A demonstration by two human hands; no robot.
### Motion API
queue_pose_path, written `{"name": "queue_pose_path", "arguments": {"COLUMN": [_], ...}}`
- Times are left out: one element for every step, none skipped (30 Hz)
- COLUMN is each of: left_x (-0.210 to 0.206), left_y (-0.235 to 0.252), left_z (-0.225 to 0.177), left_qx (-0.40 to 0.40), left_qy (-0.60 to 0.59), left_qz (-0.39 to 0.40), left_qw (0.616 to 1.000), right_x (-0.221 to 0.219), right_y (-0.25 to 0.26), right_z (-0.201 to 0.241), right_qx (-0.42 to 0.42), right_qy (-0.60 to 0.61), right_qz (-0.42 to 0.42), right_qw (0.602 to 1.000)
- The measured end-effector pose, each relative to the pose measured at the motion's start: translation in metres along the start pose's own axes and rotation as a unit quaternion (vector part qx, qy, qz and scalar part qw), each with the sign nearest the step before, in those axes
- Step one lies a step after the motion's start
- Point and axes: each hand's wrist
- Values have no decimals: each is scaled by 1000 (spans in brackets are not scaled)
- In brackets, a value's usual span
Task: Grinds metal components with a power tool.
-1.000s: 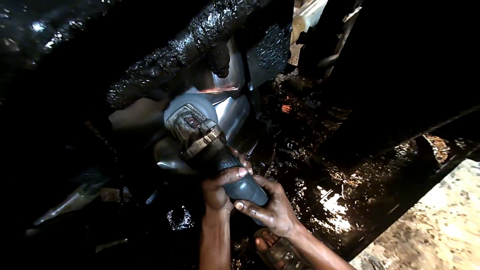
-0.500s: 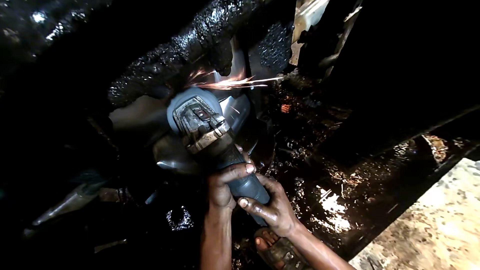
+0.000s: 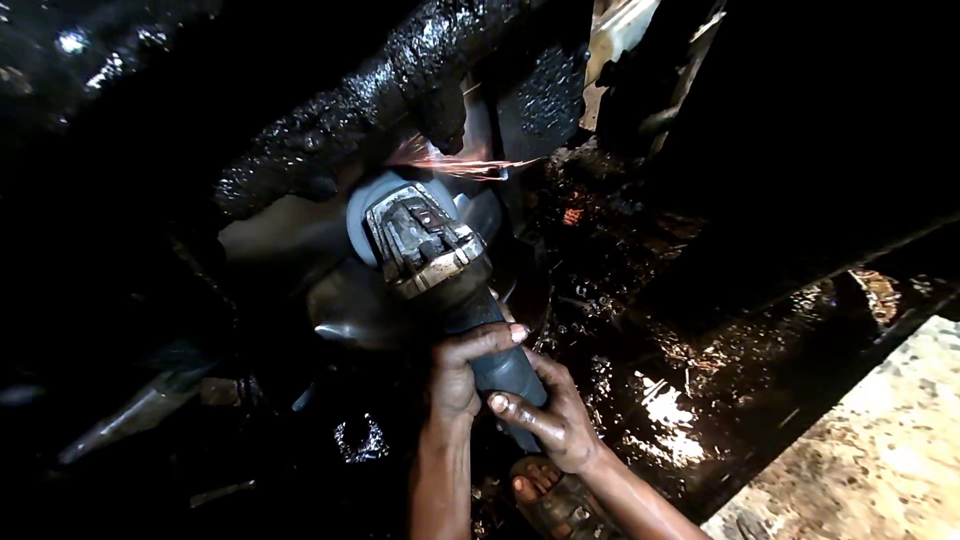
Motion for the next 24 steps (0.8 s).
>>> {"name": "queue_pose_path", "arguments": {"left_x": [-1,-1,-2,-3,-4,-5,-6,-6,-7,-7,-8,-9,-9,-9,-10,-10,-11,-11,-12,-12,-13,-13,-14,-15], "left_y": [0,1,1,1,1,1,1,1,1,1,2,2,2,3,3,3,3,3,4,4,4,4,3,3], "left_z": [0,0,0,0,0,0,0,0,0,0,0,1,1,1,1,1,1,1,0,0,1,1,1,1], "left_qx": [-1,-2,-1,0,3,6,9,9,10,10,10,9,8,8,8,8,9,9,10,10,10,12,16,21], "left_qy": [2,4,6,6,5,5,5,5,5,6,10,14,17,20,20,22,24,26,27,28,29,31,33,36], "left_qz": [0,0,0,-1,-3,-3,-2,1,4,7,8,6,6,8,10,11,12,13,14,13,13,11,7,3], "left_qw": [1000,1000,1000,1000,1000,1000,1000,1000,1000,1000,1000,1000,1000,1000,1000,1000,1000,1000,999,999,999,999,999,999], "right_x": [0,1,1,1,2,2,2,2,2,3,3,4,4,5,5,6,6,6,6,6,6,6,7,7], "right_y": [0,1,1,1,1,1,1,0,0,1,1,1,1,1,2,2,2,2,1,1,0,0,0,0], "right_z": [0,0,-1,-1,-1,0,-1,-1,-1,-1,-1,-1,-2,-2,-2,-2,-2,-2,-1,-1,-1,-1,-2,-3], "right_qx": [1,1,1,1,2,4,5,5,7,9,11,12,12,9,7,5,5,7,9,8,6,5,6,7], "right_qy": [4,7,8,10,11,13,16,19,20,23,24,25,30,34,38,41,42,40,42,48,51,54,55,53], "right_qz": [0,0,-1,-1,-2,-4,-5,-6,-6,-7,-7,-7,-6,-6,-4,-4,-4,-4,-3,-3,-2,-1,1,3], "right_qw": [1000,1000,1000,1000,1000,1000,1000,1000,1000,1000,1000,1000,999,999,999,999,999,999,999,999,999,999,998,999]}}
Point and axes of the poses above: each hand's wrist, its own y-axis towards the middle knuckle, its own x-axis out of the back of the hand, z = x × y, and after that the axes turned 1 degree about x, right-handed
